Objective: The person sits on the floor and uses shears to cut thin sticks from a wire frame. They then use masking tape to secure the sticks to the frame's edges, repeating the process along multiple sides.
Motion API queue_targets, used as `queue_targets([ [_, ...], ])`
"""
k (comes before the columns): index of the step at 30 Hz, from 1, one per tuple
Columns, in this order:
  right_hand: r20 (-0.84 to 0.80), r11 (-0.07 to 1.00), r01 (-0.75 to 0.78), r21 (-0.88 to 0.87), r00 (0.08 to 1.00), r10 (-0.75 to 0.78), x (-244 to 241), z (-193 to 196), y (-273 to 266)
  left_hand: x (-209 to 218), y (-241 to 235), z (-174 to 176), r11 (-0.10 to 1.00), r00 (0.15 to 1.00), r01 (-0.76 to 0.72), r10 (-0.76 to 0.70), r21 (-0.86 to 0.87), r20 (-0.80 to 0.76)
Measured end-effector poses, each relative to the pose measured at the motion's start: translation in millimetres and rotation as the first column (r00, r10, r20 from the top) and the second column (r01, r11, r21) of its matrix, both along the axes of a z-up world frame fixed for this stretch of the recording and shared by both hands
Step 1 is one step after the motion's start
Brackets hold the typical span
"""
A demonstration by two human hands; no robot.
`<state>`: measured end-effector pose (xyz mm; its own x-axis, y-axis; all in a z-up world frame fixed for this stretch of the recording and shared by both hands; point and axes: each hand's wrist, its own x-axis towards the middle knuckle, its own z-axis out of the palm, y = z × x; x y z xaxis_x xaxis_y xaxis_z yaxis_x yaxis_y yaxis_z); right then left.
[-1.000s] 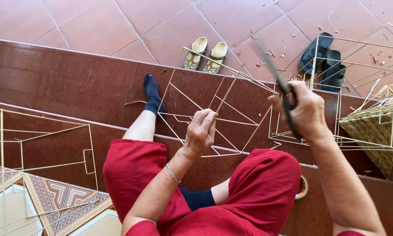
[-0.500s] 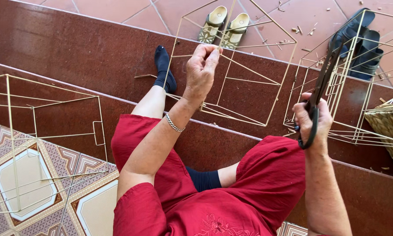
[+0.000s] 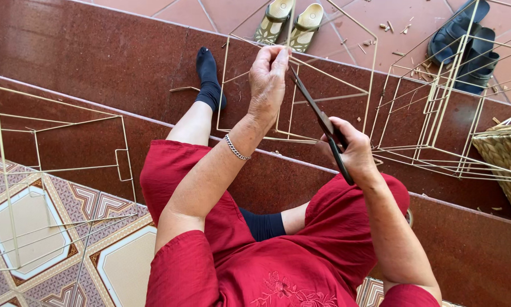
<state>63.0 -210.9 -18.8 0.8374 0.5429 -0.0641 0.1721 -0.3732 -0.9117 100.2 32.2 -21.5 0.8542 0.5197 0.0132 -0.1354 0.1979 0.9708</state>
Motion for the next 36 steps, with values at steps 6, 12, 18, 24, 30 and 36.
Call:
queue_targets([
  [6, -0.028, 0.950, 0.091, 0.299, 0.996, -0.087, 7, -19, 11, 8, 35, 10, 0.956, 0.950, 0.293, -0.288, 0.024, -0.120],
  [12, -0.042, 0.927, 0.155, 0.343, 0.988, -0.150, 22, -25, -14, -46, 105, -26, 0.897, 0.988, -0.126, 0.154, 0.423, -0.032],
  [18, -0.217, 0.834, 0.233, 0.500, 0.966, -0.140, 28, -17, -25, -83, 123, -68, 0.940, 0.884, -0.080, -0.087, -0.331, -0.460],
  [24, -0.109, 0.842, 0.270, 0.468, 0.963, -0.248, 29, -18, -45, -74, 95, -88, 0.848, 0.977, -0.006, -0.109, -0.530, -0.185],
  [30, -0.055, 0.806, 0.432, 0.405, 0.891, -0.450, 30, -45, -63, -61, 79, -86, 0.852, 0.992, 0.092, -0.126, -0.516, -0.030],
  [36, -0.146, 0.759, 0.608, 0.233, 0.793, -0.591, 21, -74, -57, -71, 66, -92, 0.896, 0.995, 0.094, -0.072, -0.434, 0.068],
])
